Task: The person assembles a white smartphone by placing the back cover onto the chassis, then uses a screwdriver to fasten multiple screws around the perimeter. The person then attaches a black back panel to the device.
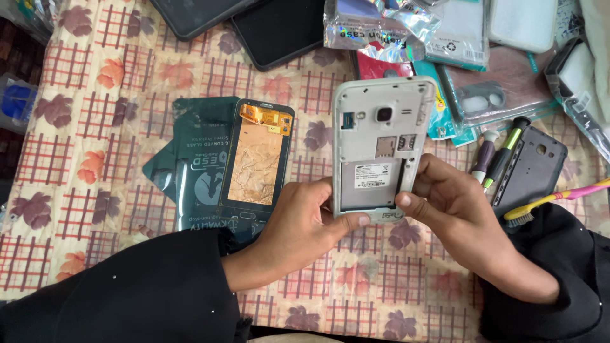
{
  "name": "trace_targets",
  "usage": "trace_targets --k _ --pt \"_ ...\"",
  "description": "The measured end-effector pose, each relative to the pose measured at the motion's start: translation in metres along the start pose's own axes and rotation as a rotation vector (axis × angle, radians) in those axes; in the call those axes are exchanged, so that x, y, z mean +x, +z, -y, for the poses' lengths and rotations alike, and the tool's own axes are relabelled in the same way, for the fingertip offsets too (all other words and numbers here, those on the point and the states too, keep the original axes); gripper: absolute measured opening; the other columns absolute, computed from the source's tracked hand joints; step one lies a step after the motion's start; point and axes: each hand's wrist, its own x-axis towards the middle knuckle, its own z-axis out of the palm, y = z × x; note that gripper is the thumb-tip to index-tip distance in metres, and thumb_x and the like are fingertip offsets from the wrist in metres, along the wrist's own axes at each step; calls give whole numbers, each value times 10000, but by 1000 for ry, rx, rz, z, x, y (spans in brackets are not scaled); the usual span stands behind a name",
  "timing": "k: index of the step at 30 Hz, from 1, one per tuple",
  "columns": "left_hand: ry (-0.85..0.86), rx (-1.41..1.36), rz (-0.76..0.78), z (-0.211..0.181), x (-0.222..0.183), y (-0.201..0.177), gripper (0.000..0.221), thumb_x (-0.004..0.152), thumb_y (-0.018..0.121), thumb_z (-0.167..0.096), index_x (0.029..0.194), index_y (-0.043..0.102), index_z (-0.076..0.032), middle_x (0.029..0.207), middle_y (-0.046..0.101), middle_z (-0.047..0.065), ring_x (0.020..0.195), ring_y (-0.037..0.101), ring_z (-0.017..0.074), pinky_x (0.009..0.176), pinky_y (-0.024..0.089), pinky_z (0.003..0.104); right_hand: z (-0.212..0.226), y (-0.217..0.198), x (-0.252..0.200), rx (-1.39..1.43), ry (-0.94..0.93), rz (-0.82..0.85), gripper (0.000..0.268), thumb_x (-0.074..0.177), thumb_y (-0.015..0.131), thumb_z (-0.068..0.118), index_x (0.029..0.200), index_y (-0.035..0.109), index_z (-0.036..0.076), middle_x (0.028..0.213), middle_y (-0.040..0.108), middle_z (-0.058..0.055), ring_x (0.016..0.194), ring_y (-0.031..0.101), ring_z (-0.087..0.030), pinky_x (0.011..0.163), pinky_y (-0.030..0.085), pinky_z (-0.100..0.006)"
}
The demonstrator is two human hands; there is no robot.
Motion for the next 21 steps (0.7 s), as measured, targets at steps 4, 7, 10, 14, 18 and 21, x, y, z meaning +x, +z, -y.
trace_targets --k 4,7,10,14,18,21 --pt "-29 13 65 -3 1 -4 259 855 785 -161 1028 740 27 843 801 106 705 758 110 627 626 278 6 -4 -1 29 89 -40 328 961 608 35 1270 586 -72 1207 725 -138 1123 679 -160 951 564 -329" --pt "-41 -61 120 -3 0 -4 241 876 767 -133 1046 737 34 871 796 96 748 749 97 674 631 273 0 -4 -1 13 70 -90 318 960 627 18 1261 603 -82 1177 733 -146 1066 686 -165 924 571 -329" --pt "-72 -124 149 -2 -2 -2 222 899 743 -116 1063 754 33 883 801 88 762 727 75 700 628 265 -7 -5 -1 -54 45 -125 316 955 633 10 1257 616 -81 1130 746 -142 1020 700 -161 900 583 -321" --pt "-132 -46 115 0 -5 1 202 872 750 -116 1017 768 25 820 805 103 670 701 84 617 593 282 -10 4 -2 -106 -10 -105 329 950 631 -5 1267 600 -92 1129 743 -133 1038 695 -151 900 569 -305" --pt "-208 147 169 1 4 -7 202 851 776 -147 963 769 21 780 794 133 597 706 152 562 555 330 5 2 5 -74 58 -8 370 921 646 -12 1280 588 -82 1148 742 -125 1049 687 -149 892 572 -304" --pt "-44 61 232 0 6 -13 235 877 759 -153 1036 741 19 864 805 101 695 766 145 616 624 296 26 -15 10 -208 235 91 377 861 693 23 1230 649 -41 1047 798 -108 923 725 -144 771 615 -316"
